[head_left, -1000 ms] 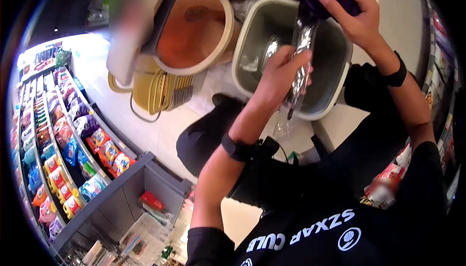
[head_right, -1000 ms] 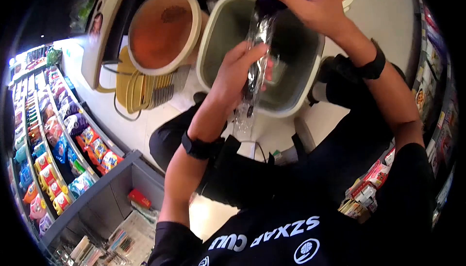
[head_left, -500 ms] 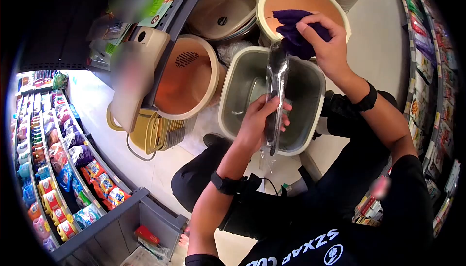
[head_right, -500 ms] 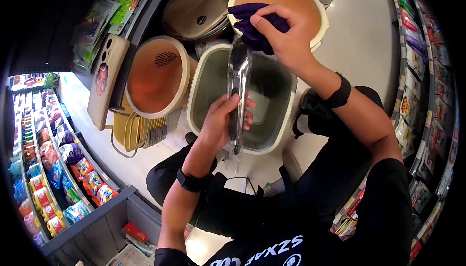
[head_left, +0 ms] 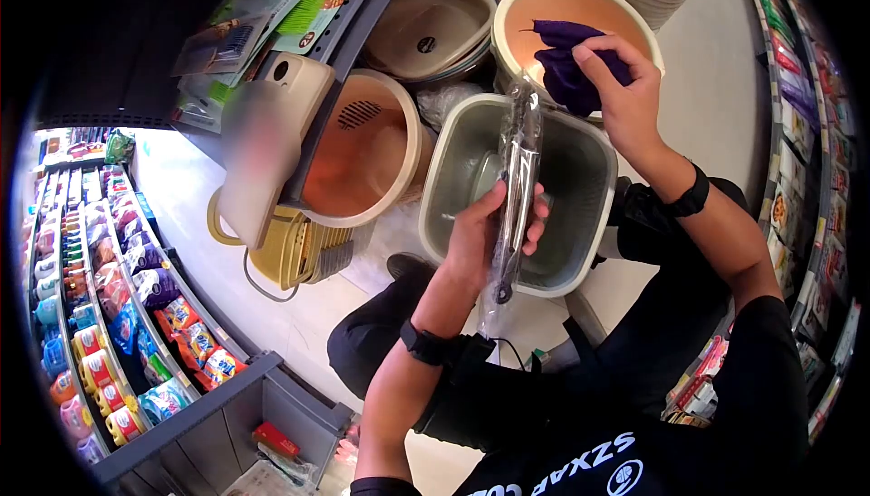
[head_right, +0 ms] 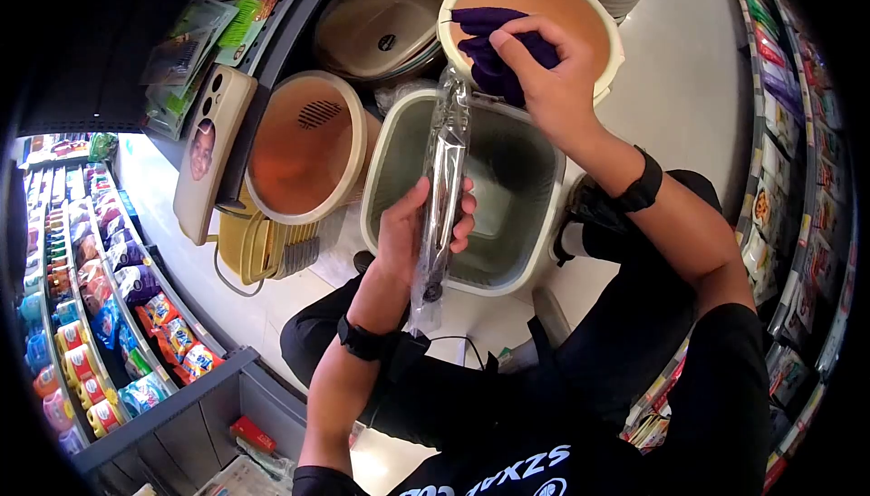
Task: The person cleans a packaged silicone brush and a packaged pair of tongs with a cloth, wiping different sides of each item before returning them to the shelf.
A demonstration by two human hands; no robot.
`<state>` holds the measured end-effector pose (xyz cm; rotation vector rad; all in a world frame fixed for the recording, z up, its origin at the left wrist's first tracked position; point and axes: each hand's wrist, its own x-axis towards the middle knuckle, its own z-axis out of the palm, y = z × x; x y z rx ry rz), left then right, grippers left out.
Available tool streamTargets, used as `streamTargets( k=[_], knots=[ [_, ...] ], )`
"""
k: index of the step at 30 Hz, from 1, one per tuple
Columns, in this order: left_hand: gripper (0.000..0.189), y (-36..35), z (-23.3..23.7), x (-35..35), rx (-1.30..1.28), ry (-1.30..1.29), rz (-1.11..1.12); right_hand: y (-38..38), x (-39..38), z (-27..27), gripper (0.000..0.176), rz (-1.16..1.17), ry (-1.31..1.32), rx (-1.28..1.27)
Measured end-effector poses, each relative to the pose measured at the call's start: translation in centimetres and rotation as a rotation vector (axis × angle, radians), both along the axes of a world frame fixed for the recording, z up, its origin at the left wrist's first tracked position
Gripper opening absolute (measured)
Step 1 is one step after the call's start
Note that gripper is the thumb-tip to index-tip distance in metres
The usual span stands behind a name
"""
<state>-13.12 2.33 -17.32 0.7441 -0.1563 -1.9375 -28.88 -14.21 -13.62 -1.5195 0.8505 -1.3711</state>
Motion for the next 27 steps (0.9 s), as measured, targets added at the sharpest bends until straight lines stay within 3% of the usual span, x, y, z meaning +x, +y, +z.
streamTargets(
  k=[5,8,27],
  knots=[
    [0.059,0.14,0.47,-0.18,-0.043,-0.03,0.004,-0.04,-0.11,-0.1,0.01,-0.002,0.027,-0.02],
    [0.052,0.19,0.67,0.16,-0.118,0.192,-0.021,0.1,0.0,0.0,0.01,0.001,0.048,-0.039],
    [0.059,0.68,-0.15,0.38,-0.176,0.302,0.041,0.18,-0.13,-0.16,0.01,0.03,0.053,-0.056]
  ],
)
